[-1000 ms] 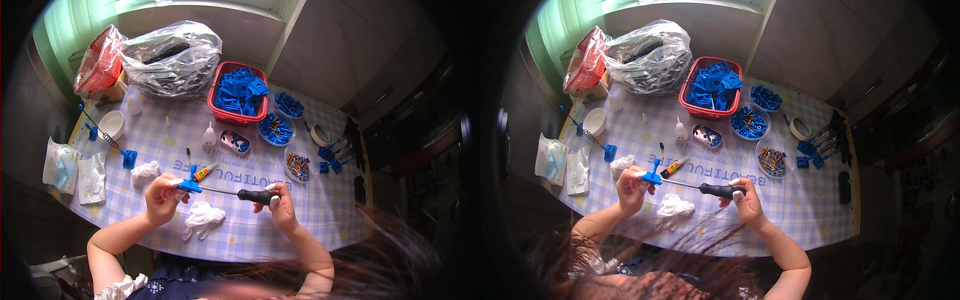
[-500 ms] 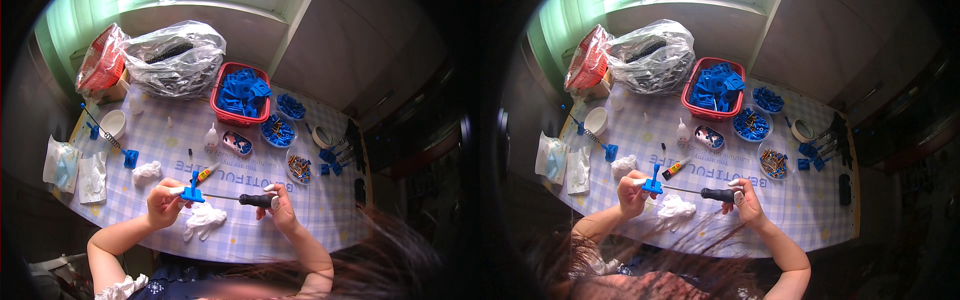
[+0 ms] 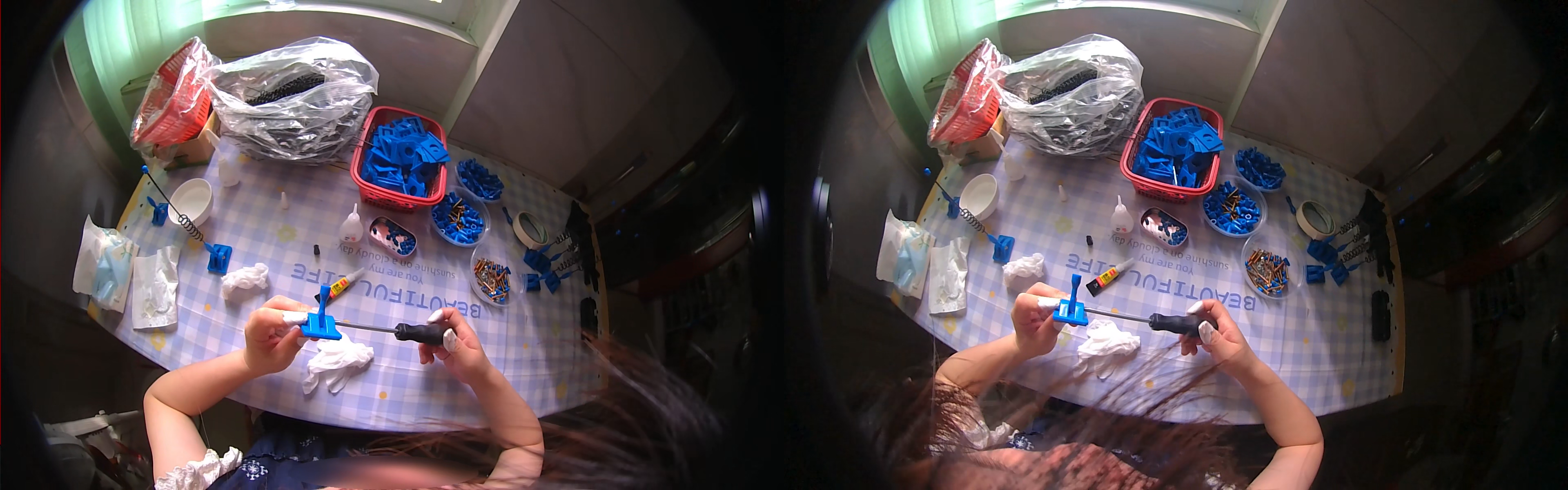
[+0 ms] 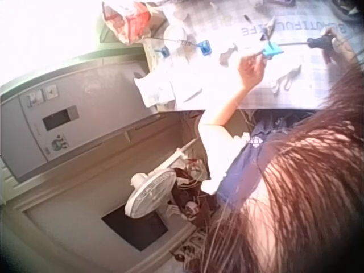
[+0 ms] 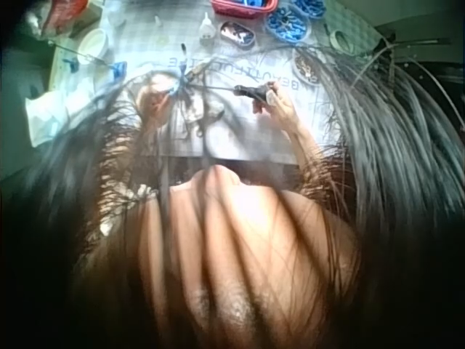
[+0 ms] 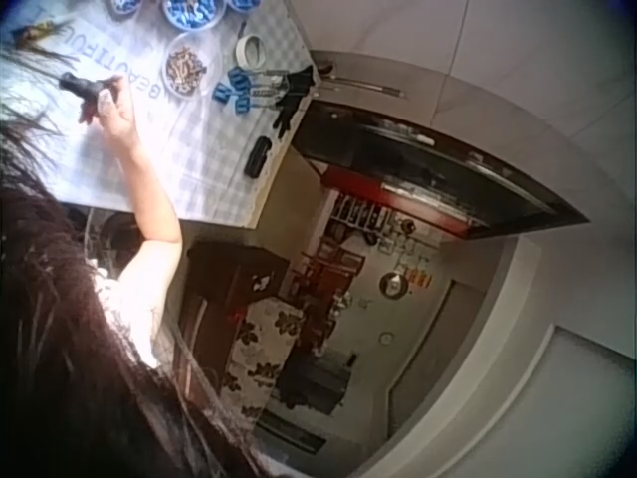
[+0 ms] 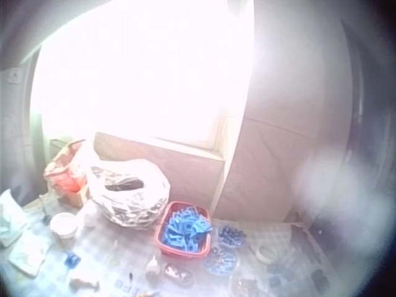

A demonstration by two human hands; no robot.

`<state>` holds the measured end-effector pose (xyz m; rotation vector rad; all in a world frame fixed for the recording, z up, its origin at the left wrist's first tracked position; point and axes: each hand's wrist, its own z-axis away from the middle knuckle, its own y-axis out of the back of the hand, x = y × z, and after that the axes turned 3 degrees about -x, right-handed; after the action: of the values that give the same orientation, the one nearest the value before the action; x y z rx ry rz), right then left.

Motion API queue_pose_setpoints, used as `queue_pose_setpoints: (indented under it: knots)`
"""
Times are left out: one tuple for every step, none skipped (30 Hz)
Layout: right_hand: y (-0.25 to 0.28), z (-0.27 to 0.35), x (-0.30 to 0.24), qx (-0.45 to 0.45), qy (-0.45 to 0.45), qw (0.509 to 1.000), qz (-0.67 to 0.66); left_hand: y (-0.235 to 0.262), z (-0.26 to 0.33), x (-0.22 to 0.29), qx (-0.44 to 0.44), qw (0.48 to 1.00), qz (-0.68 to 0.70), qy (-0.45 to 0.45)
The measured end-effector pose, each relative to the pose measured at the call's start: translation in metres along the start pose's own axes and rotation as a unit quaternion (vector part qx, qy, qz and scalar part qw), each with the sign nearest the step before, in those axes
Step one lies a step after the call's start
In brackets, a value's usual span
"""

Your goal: Apply adhesive and assemble small plastic and metal electronic components.

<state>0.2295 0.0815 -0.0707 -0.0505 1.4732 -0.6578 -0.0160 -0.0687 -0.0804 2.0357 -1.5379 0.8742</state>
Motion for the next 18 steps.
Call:
queue_pose_setpoints:
  knots:
    - [-0.004,-0.002,-0.001,-0.006,0.050,0.999,-0.004,0.001,0.000,0.001,-0.007,1.000,-0.027,0.004]
    - [-0.006,-0.003,-0.002,-0.011,0.101,0.995,-0.009,0.001,0.002,0.001,-0.007,1.000,-0.028,0.003]
    - [-0.006,-0.003,-0.002,-0.012,0.101,0.995,-0.009,0.001,0.003,-0.001,0.003,1.000,-0.023,0.008]
    - [-0.005,-0.003,-0.002,-0.012,0.097,0.995,-0.019,0.001,0.005,-0.002,0.013,1.000,-0.019,0.013]
    - [-0.004,-0.002,-0.002,-0.013,0.094,0.995,-0.029,0.000,0.008,-0.003,0.014,1.000,-0.021,0.013]
    - [-0.004,-0.003,-0.002,-0.015,0.093,0.995,-0.029,-0.001,0.010,-0.005,0.031,0.999,0.019,0.018]
    - [-0.003,-0.002,-0.001,-0.010,0.087,0.996,-0.035,-0.002,0.011,-0.007,0.046,0.997,0.060,0.023]
    - [-0.002,-0.003,-0.001,-0.006,0.080,0.996,-0.040,-0.001,0.010,-0.006,0.046,0.997,0.059,0.023]
    - [-0.002,-0.003,0.000,-0.006,0.080,0.996,-0.041,0.001,0.008,-0.003,0.025,0.999,0.030,0.029]
    - [-0.003,-0.003,-0.001,-0.001,0.079,0.996,-0.048,0.001,0.006,-0.001,0.003,0.999,0.000,0.035]
    - [-0.004,-0.003,-0.002,0.004,0.078,0.995,-0.056,0.002,0.006,-0.002,0.003,0.999,0.000,0.034]
    - [-0.004,-0.003,-0.002,0.003,0.078,0.995,-0.055,0.002,0.007,-0.002,0.003,1.000,-0.001,0.023]
    - [-0.004,-0.003,-0.002,0.002,0.081,0.995,-0.057,0.002,0.006,-0.003,0.003,1.000,-0.002,0.012]
    - [-0.004,-0.004,-0.002,0.001,0.085,0.995,-0.059,0.002,0.004,-0.001,0.003,1.000,-0.002,0.012]
    - [-0.004,-0.004,-0.002,0.000,0.085,0.995,-0.059,0.002,0.000,0.003,-0.001,1.000,-0.028,0.010]
    - [-0.005,-0.004,-0.003,0.000,0.097,0.995,-0.033,0.002,-0.002,0.006,-0.006,0.999,-0.053,0.008]
    - [-0.006,-0.004,-0.003,0.000,0.109,0.994,-0.008,0.002,-0.003,0.006,-0.005,0.998,-0.054,0.007]
    - [-0.005,-0.004,-0.003,-0.001,0.109,0.994,-0.008,0.002,-0.003,0.006,0.002,0.998,-0.058,0.011]
